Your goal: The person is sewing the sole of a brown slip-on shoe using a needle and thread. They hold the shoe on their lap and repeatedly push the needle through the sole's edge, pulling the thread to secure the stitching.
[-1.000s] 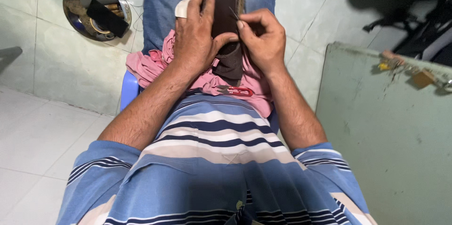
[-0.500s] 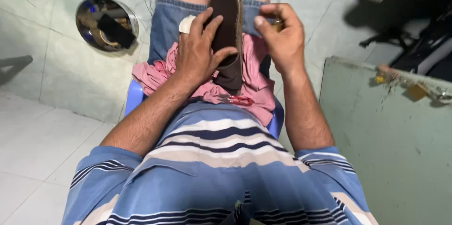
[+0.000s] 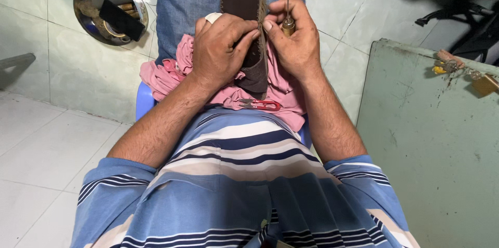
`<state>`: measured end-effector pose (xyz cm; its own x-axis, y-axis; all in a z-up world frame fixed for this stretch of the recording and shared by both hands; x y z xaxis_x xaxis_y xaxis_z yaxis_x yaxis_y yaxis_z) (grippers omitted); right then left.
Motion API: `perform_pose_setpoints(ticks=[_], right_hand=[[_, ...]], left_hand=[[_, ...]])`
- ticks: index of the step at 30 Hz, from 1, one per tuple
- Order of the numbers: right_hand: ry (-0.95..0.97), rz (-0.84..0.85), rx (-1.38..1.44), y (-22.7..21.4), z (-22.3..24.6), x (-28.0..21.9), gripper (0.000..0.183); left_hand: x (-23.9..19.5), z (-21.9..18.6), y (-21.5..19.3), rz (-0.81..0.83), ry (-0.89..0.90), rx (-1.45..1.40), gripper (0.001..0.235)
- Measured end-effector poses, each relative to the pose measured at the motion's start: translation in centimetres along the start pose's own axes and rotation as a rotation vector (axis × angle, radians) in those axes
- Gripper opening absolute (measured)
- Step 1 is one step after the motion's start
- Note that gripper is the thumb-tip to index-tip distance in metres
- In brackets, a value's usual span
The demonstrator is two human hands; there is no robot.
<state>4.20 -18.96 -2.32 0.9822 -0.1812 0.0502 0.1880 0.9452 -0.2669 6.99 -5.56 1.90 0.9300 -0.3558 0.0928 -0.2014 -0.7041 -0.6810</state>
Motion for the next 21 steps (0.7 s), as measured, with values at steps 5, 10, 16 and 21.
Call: perform_pose_setpoints(ticks=[5, 10, 16, 21], right_hand=[[-0.069, 0.038, 0.019, 0.0, 1.0, 0.5, 0.014], [-0.065, 0.044, -0.032, 0.2, 0.8, 0.2, 0.012], [-0.087, 0.051, -0.024, 0.3, 1.1, 0.4, 0.01], [-0.105, 0.051, -0.025, 0.3, 1.0, 0.3, 0.009]], left_hand=[[0.2, 0.0, 1.0, 0.016, 0.037, 0.041, 0.007], [-0.1, 0.5, 1.4, 0.004, 0.009, 0.075, 0.008], [0.4, 2.8, 1.7, 0.026, -0.155, 0.085, 0.006], [1.2, 0.6, -0.7, 0.039, -0.082, -0.185, 0.009]])
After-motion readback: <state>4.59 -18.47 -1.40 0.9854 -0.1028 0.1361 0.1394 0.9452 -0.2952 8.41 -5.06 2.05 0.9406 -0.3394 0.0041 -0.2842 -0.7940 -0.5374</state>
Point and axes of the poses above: each hand's wrist, its own x-axis towards the middle knuckle, its own y-axis out of the palm, z = x × y, the point moved 10 cm from there along x, towards the middle knuckle, and after that the axes turned 15 degrees about -y, right-handed, at the moved point
